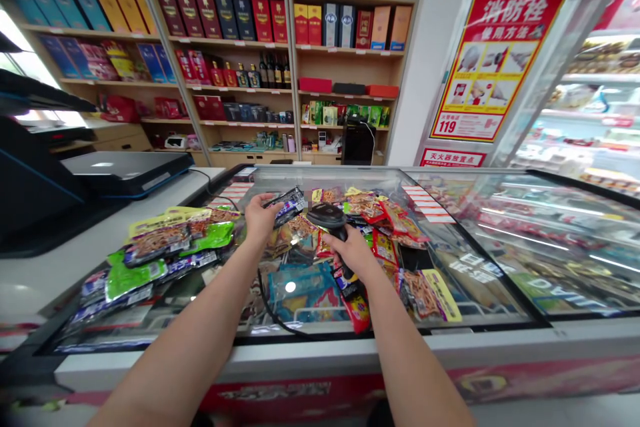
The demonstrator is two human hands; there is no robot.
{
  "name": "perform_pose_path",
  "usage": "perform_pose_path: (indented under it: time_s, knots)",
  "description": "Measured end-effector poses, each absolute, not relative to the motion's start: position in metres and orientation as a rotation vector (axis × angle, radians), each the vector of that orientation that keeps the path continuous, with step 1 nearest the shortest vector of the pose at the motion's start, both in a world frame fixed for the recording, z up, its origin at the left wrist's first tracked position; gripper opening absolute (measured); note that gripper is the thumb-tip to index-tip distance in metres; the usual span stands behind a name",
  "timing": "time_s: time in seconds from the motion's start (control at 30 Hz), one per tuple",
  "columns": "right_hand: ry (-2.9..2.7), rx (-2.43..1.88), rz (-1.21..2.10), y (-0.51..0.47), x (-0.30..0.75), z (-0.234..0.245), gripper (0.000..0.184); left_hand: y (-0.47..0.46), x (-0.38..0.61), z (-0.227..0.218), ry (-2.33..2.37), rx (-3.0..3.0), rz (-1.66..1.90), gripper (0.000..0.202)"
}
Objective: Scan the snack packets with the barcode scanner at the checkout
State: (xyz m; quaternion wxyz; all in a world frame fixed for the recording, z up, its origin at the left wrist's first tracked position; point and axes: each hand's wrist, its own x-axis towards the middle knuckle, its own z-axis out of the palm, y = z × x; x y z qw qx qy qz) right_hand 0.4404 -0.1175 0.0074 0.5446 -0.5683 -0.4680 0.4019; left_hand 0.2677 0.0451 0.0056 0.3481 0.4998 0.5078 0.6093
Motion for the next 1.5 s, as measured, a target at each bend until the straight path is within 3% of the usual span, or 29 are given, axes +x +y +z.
perform_pose_path:
  time_s: [0.23,1.5]
  knots:
    - [-1.081,-1.313,1.036,-0.119,0.441,0.006,0.035,0.046,0.265,0.005,1.451,1.393,1.497,0.019]
    - [-1.069,-1.312,1.158,-0.119,0.441,0.003,0.039,0.038,0.263,0.007,1.446,1.313,1.503,0.014]
